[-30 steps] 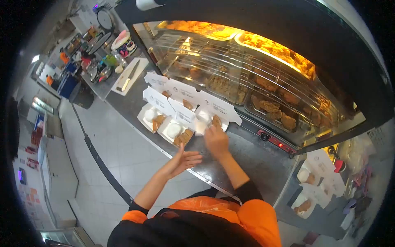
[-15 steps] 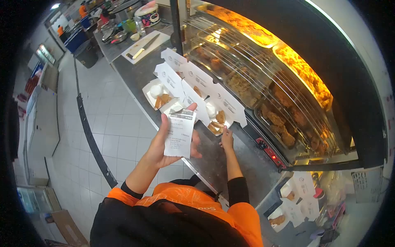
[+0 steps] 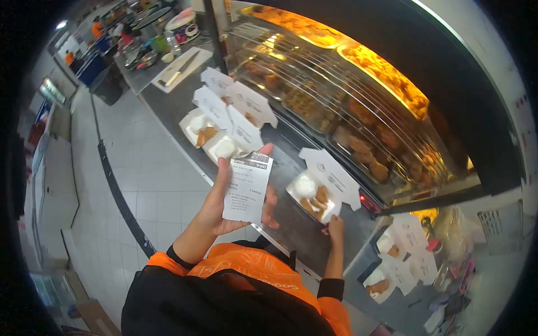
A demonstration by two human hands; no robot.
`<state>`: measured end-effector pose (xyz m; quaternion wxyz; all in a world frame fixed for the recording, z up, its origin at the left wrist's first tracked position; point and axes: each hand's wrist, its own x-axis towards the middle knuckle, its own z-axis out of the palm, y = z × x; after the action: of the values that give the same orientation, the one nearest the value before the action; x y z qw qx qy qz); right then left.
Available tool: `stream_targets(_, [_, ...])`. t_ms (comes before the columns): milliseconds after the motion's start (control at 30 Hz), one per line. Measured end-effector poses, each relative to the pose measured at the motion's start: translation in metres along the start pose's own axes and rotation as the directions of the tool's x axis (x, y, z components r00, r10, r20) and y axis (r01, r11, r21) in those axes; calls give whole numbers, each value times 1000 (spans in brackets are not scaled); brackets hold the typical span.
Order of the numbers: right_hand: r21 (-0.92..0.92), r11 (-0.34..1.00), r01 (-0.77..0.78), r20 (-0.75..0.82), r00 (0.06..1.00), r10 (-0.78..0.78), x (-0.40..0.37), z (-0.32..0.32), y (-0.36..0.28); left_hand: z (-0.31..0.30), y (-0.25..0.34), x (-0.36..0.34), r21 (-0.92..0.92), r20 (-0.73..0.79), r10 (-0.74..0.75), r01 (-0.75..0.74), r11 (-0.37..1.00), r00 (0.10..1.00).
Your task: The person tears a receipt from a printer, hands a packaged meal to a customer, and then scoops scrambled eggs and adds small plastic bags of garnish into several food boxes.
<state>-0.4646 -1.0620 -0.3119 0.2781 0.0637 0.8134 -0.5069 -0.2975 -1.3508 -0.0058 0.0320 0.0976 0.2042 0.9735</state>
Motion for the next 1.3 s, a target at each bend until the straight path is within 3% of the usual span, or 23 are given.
stream_targets(67, [-43,999,-34,-137,990,27,-32,-48,22,3,-14,11,-54,80,-46,50,997,996])
stream_targets(167, [-100,990,-101,-296,953,67,-60,-117,51,13,-39,28,-81,60,-122,127,989,991])
stream_targets(200, [-170,984,-50,-366,930,-16,-49,-143,86,16,-47,34,-89,75,-143,150,985,987])
stream_targets(300, [-145,987,-67,-456,890,-6,-71,-177,73,21,-71,46,-95,107,-190,200,975,976])
stream_targets(400, [-297,945,-136,-583,810,-67,-95,-157,23,24,-83,48,-69,96,-221,228,971,970])
stream_targets(467, [-561,808,-176,-779,442,-445,-94,-133,-1,21,-83,42,-42,74,-210,213,976,975])
stream_targets(500, [-452,892,-18,-767,519,-377,-97,-118,-19,16,-82,36,-15,54,-199,200,980,979])
stream_targets(567, [-559,816,150,-657,520,-546,-55,-73,-11,3,-77,18,23,15,-171,171,985,985])
stream_targets(600, [-428,823,374,-546,619,-565,-42,-36,-17,-4,-73,7,38,-96,-128,132,990,987])
stream_targets(633, [-339,815,469,-327,754,-570,-54,0,-56,-11,-68,-4,59,-201,-86,100,993,976])
stream_targets(667, [-483,725,491,-151,769,-621,-36,40,-53,-18,-64,-18,77,-208,-82,100,992,975])
stream_targets(700, [-345,723,598,20,775,-631,-25,82,-52,-26,-61,-34,67,-301,22,-1,998,953])
stream_targets(733, [-159,847,508,236,852,-467,-20,122,-62,-30,-57,-50,68,-391,119,-101,993,912])
stream_targets(767, [-51,947,318,433,861,-266,-15,161,-72,-33,-51,-66,77,-433,193,-177,981,880])
stream_targets(800, [-78,976,204,552,824,-128,-11,190,-89,-33,-46,-82,89,-474,264,-252,963,840])
stream_targets(900, [-132,983,127,570,821,-29,8,263,-125,-24,-28,-120,233,-554,417,-347,908,720])
stream_targets(933, [-154,986,59,522,852,31,10,278,-137,-22,-25,-130,309,-573,497,-390,868,652])
stream_targets(967, [-168,986,-13,469,879,92,13,287,-147,-20,-23,-135,320,-569,499,-383,867,654])
stream_targets(1000, [-151,988,-20,470,878,90,18,291,-151,-16,-21,-139,386,-586,542,-380,840,603])
stream_targets(1033, [-176,979,104,441,898,-16,21,293,-151,-13,-17,-142,448,-600,578,-367,816,553])
stream_targets(1067, [-209,954,216,404,907,-117,25,291,-146,-12,-14,-143,444,-606,558,-341,829,567])
stream_targets(1167, [-240,944,227,310,939,-148,29,267,-134,-23,-8,-140,493,-590,553,-281,824,587])
stream_targets(1300, [-376,916,139,270,962,-36,1,176,-101,-42,-7,-117,390,-642,415,-192,901,644])
